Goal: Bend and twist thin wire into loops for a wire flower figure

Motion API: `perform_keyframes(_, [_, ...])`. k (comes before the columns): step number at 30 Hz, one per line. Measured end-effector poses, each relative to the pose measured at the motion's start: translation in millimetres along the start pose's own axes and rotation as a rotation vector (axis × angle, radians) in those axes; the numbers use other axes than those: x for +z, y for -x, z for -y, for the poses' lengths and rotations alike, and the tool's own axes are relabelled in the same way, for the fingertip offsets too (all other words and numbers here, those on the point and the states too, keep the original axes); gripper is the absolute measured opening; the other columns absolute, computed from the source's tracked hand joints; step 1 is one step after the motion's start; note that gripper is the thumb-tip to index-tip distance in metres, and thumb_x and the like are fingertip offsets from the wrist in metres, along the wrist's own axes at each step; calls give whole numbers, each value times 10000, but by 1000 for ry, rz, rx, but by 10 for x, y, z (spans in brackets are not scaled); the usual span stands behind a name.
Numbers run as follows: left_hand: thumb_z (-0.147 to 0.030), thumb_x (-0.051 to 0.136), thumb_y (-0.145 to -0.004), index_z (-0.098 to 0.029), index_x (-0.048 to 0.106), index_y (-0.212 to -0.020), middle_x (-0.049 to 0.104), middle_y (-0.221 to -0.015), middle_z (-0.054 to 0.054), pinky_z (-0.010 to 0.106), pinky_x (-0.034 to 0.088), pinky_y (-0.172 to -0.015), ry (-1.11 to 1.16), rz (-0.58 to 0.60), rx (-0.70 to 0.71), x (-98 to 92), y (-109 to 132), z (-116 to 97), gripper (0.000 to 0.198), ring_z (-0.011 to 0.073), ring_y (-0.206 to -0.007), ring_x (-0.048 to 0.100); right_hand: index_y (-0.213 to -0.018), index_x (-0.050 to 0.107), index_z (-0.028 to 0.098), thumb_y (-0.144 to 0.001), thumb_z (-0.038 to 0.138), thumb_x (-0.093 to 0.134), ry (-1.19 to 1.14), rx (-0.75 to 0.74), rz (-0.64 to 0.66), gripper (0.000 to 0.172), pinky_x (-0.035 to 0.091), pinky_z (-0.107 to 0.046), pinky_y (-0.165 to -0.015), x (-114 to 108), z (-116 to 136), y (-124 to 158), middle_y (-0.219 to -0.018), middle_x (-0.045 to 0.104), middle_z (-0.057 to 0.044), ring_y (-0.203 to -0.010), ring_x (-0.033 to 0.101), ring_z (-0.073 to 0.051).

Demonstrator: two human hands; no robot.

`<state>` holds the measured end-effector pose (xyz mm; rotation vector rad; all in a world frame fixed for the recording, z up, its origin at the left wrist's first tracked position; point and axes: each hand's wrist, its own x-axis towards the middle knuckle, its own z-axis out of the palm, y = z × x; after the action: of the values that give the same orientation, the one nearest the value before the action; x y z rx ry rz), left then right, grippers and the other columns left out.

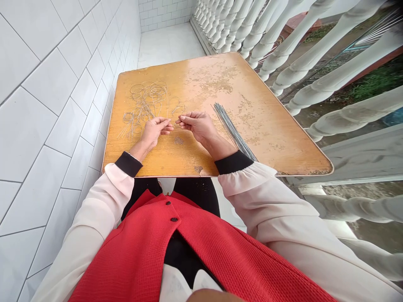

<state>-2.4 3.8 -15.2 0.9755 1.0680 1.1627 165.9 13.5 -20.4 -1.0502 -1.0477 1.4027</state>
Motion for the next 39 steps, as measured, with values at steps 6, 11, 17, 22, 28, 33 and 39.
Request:
perform_keyframes(6, [-96, 641, -930, -129, 610, -749, 661, -610, -40, 159, 484, -552, -60, 6, 13, 1, -20, 41, 186, 45, -518, 641, -654, 704, 153, -832, 86, 763, -55, -14, -4, 200, 521, -176, -619, 14, -36, 4, -672, 696, -20, -568, 591, -65])
perform_keyframes(11, [-90, 634, -932, -128, 607, -738, 649, -600, -45, 163, 499, -565, -84, 14, 33, 10, -31, 57, 200, 40, -507, 628, -670, 691, 166, -827, 121, 775, -35, 3, -22, 184, 522, -179, -636, 30, -23, 18, -673, 683, -7, -577, 584, -66])
perform_keyframes(17, [-99, 639, -937, -132, 603, -739, 642, -597, -44, 164, 480, -552, -147, 10, 19, 7, -28, 62, 204, 42, -503, 617, -670, 691, 164, -823, 109, 762, 244, 6, -54, 178, 500, -225, -623, -31, 69, 12, -703, 711, -36, -596, 591, -92])
perform_keyframes(22, [-87, 619, -953, -121, 588, -687, 628, -561, -29, 169, 462, -543, -241, 54, -135, 83, -79, -51, 270, 38, -482, 592, -658, 719, 166, -751, 139, 789, 692, -39, -48, 120, 463, -275, -608, -264, 170, -42, -581, 621, -4, -557, 528, -114])
perform_keyframes(28, [-77, 631, -944, -114, 583, -648, 594, -511, -21, 172, 406, -529, -417, 113, -270, 312, -286, -226, 303, 35, -456, 546, -804, 791, 169, -742, 251, 779, 968, -39, -67, 104, 497, -321, -647, -551, 226, -153, -628, 652, -35, -640, 596, -178])
perform_keyframes(33, [-115, 622, -958, -124, 545, -596, 555, -498, -18, 171, 341, -526, -576, 63, -331, 467, -328, -256, 370, 31, -478, 508, -842, 810, 179, -761, 224, 770, 1163, -26, -100, 101, 518, -368, -783, -567, 193, -209, -741, 726, -65, -794, 670, -237])
perform_keyframes(39, [-196, 646, -959, -145, 522, -617, 556, -516, -20, 195, 302, -511, -689, 43, -288, 403, -330, -246, 368, 51, -499, 538, -888, 819, 199, -792, 244, 712, 1204, -54, -30, 151, 532, -377, -813, -511, 168, -192, -859, 786, -86, -866, 700, -261])
